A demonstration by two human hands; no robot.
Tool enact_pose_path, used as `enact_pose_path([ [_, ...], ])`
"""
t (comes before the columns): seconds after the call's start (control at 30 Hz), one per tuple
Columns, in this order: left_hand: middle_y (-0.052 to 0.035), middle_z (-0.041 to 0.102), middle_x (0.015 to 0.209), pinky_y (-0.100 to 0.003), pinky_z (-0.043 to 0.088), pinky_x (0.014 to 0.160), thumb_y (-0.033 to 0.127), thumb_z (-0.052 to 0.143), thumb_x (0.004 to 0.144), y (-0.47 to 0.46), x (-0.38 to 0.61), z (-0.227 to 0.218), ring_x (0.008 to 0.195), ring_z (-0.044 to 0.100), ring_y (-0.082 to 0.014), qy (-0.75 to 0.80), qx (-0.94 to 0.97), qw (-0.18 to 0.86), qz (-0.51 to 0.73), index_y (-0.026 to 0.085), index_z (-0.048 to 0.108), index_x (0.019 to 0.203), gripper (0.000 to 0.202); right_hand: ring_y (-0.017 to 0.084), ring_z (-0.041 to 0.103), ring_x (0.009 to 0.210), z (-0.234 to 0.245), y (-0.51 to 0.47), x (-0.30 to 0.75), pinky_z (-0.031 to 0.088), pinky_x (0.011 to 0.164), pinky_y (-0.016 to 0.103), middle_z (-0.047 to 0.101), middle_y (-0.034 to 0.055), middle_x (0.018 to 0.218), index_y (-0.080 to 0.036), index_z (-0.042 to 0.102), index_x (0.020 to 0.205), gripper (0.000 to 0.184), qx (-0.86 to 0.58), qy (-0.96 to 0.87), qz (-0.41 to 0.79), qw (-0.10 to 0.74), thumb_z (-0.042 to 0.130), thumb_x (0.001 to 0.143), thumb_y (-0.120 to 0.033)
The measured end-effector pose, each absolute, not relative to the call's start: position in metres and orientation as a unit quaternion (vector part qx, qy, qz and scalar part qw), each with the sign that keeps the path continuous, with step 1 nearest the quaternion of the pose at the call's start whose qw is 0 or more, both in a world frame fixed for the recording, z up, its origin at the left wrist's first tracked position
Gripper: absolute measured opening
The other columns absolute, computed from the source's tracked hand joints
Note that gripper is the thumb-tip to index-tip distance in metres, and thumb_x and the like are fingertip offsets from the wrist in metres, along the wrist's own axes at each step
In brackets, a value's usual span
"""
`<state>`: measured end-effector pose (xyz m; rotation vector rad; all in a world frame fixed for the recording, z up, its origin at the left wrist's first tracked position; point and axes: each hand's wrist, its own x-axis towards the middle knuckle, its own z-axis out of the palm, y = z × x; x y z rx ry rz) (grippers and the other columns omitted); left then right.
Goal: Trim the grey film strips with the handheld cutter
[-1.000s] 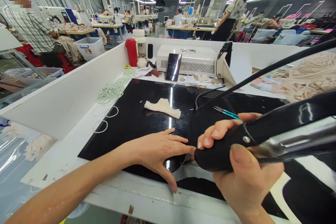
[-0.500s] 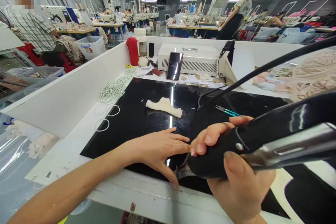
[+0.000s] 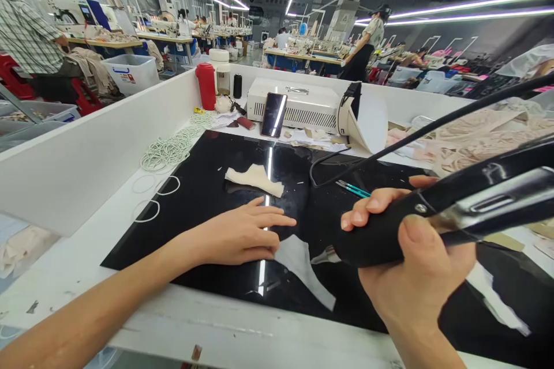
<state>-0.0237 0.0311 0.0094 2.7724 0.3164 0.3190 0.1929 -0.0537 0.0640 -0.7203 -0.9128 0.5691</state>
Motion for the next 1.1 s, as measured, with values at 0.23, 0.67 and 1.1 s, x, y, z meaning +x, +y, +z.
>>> enact_pose_path([
  [0.23,-0.0112,0.058,0.155,-0.063,0.027,0.129,0.008,0.051,0.106,0.029,-0.023,0.002,0.149,0.049,-0.0313,0.201,0.955,0.011,0.219,0.019,0.069,0.12,0.026,0.015,0.065,0.059,0.055,-0.051,0.188,0.058,0.056,0.03,0.071,-0.0044,0.078,-0.026,0.066,0.112,0.043,-0.332,-0.425,0.258,0.802,0.091,0.079,-0.034],
  [0.67,-0.0122,0.063,0.138,-0.051,0.048,0.117,0.05,0.089,0.083,-0.024,0.02,-0.003,0.123,0.06,-0.0314,0.29,0.919,0.199,0.179,0.015,0.063,0.137,0.069,0.013,0.067,0.061,0.043,-0.039,0.187,0.059,0.06,0.029,0.071,-0.0056,0.083,-0.026,0.062,0.118,0.043,-0.342,-0.439,0.23,0.798,0.087,0.085,-0.035],
  [1.1,-0.0125,0.061,0.144,-0.061,0.039,0.123,0.052,0.086,0.084,-0.029,0.018,-0.007,0.128,0.058,-0.0344,0.301,0.917,0.198,0.17,0.016,0.06,0.142,0.073,0.014,0.065,0.06,0.047,-0.047,0.183,0.059,0.058,0.032,0.068,-0.0052,0.081,-0.027,0.062,0.117,0.043,-0.353,-0.42,0.246,0.799,0.087,0.083,-0.035],
])
